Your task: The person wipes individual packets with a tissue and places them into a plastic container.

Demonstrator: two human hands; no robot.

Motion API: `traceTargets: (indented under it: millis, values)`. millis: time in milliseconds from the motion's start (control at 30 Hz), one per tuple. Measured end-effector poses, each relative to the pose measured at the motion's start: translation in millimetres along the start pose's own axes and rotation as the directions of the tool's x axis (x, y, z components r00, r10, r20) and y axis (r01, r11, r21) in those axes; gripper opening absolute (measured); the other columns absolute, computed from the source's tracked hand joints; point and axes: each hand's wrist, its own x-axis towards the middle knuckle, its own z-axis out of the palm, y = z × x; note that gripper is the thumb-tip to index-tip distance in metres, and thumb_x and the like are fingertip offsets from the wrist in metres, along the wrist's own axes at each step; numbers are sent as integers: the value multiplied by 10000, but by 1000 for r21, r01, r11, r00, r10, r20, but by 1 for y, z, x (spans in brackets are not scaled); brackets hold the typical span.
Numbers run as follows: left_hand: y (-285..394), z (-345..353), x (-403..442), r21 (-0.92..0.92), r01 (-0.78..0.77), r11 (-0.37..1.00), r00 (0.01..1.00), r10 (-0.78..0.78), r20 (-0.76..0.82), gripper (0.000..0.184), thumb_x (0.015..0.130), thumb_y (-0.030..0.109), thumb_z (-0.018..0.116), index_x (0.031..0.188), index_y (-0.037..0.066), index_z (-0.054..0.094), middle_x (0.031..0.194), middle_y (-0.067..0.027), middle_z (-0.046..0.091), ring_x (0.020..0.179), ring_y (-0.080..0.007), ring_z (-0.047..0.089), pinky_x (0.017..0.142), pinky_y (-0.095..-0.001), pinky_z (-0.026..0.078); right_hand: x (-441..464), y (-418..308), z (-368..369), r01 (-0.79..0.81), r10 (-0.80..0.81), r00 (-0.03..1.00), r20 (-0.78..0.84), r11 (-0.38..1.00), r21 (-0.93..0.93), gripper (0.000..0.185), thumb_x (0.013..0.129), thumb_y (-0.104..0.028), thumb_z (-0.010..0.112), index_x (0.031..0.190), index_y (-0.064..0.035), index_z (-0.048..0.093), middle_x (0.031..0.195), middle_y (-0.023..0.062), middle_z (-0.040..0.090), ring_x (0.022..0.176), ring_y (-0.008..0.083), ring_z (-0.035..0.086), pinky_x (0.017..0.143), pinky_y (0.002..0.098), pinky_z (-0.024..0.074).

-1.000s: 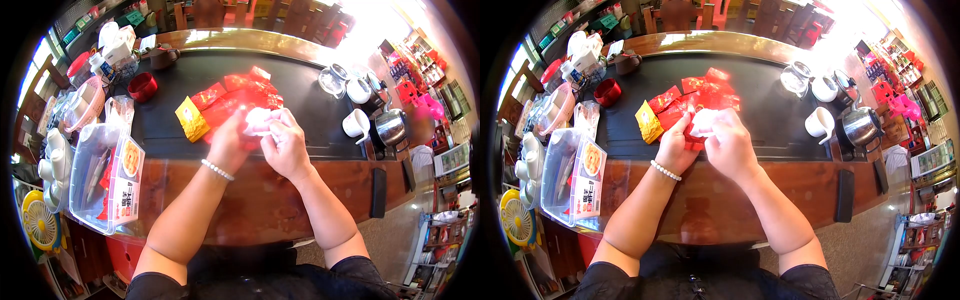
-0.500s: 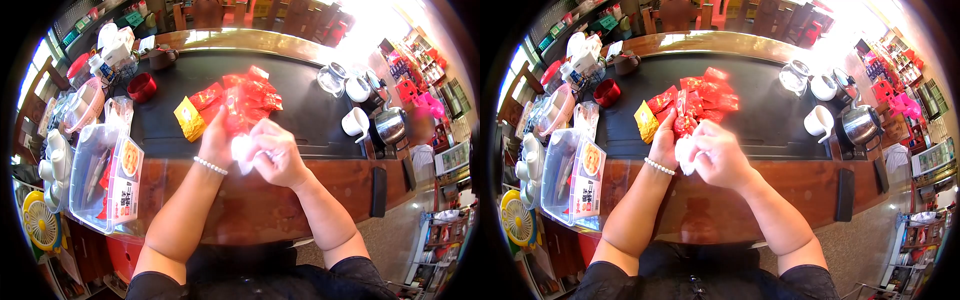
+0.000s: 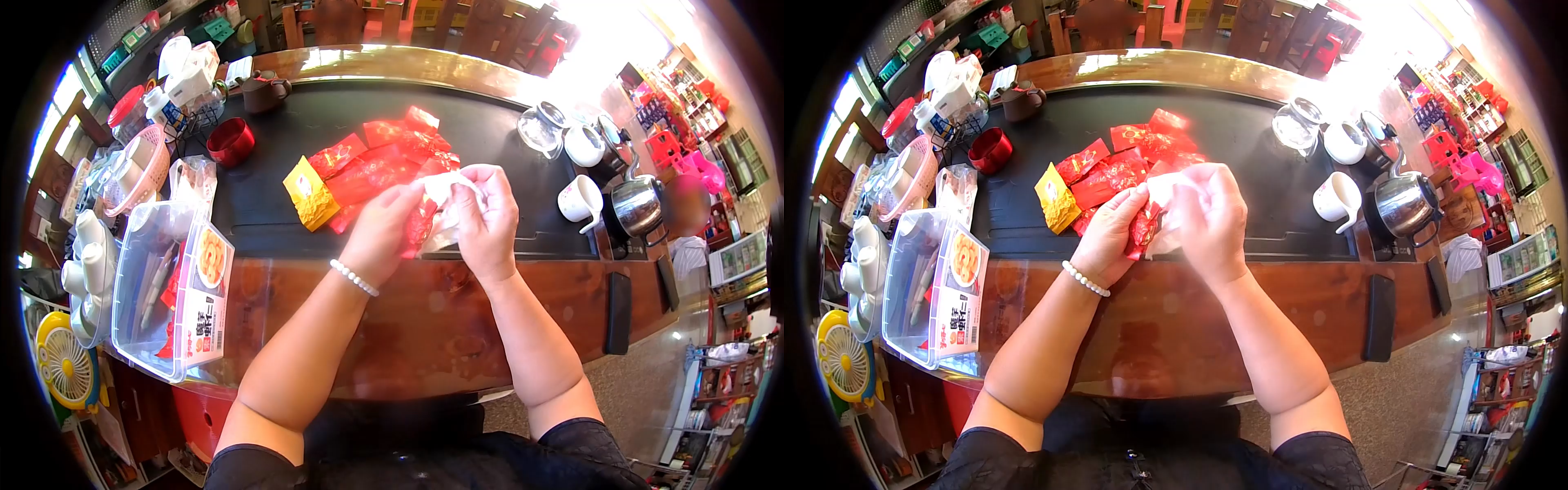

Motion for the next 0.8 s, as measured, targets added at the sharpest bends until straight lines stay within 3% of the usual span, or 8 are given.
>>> traceTargets:
  millis: [133,267,400,500,600,633,700,800]
  values:
    - [-5,-15,7,144,-56,988,996,66,-62,164,999,222,555,955,71,601,836,-7,635,705,-72,598,644,-240,508,3,-4,8,-192,200,980,-6,948,255,237,881,-53,625,1099,16,562,954,109,657,740,105,626,643,244,519]
    - [-9,-12,9,60,-111,992,993,113,-29,123,975,163,585,1051,68,601,922,-4,648,815,-89,624,741,-269,526,3,-4,0,-444,422,895,144,877,186,253,923,-15,540,1166,51,566,1041,94,661,882,107,627,754,225,507]
    - [2,-1,-7,-67,89,994,976,-73,206,295,930,50,604,1220,67,557,1061,-12,645,946,-118,625,835,-298,522,9,-1,-7,-437,427,899,96,874,213,227,936,-2,512,1143,64,578,1032,102,666,894,118,638,785,241,522]
    - [5,1,-8,-94,112,989,974,-91,208,404,891,-26,599,1276,70,523,1131,-33,632,993,-139,620,859,-313,516,9,4,-3,-364,372,928,28,887,284,167,915,-47,568,1066,12,608,935,79,686,716,68,594,612,208,492]
    - [2,-2,-6,-107,92,990,981,-71,183,424,888,-45,584,1291,59,506,1176,-56,618,1023,-150,612,864,-319,515,11,23,-5,-208,236,957,-171,964,164,140,931,-46,545,1065,-21,579,974,78,653,753,80,594,617,212,495]
    - [2,-2,-6,-96,67,993,985,-51,162,433,884,-50,582,1295,56,502,1171,-60,619,1021,-153,614,864,-319,514,13,20,-11,-307,350,922,-167,922,237,157,954,-20,518,1108,-31,546,1040,85,625,908,141,616,792,272,526]
    - [2,-3,-5,-73,19,997,992,-10,123,451,875,-61,579,1304,49,494,1163,-68,620,1018,-159,616,866,-319,514,17,14,-16,-307,415,886,-205,859,410,159,950,-19,523,1107,-29,545,1043,90,627,914,155,622,792,291,533]
    - [1,-8,-2,-26,-6,1000,993,9,121,478,866,-73,571,1320,41,477,1166,-79,618,1021,-160,615,862,-311,510,13,3,-13,-182,278,952,-126,848,499,210,942,-11,521,1151,-30,518,1087,95,611,964,172,619,838,313,534]
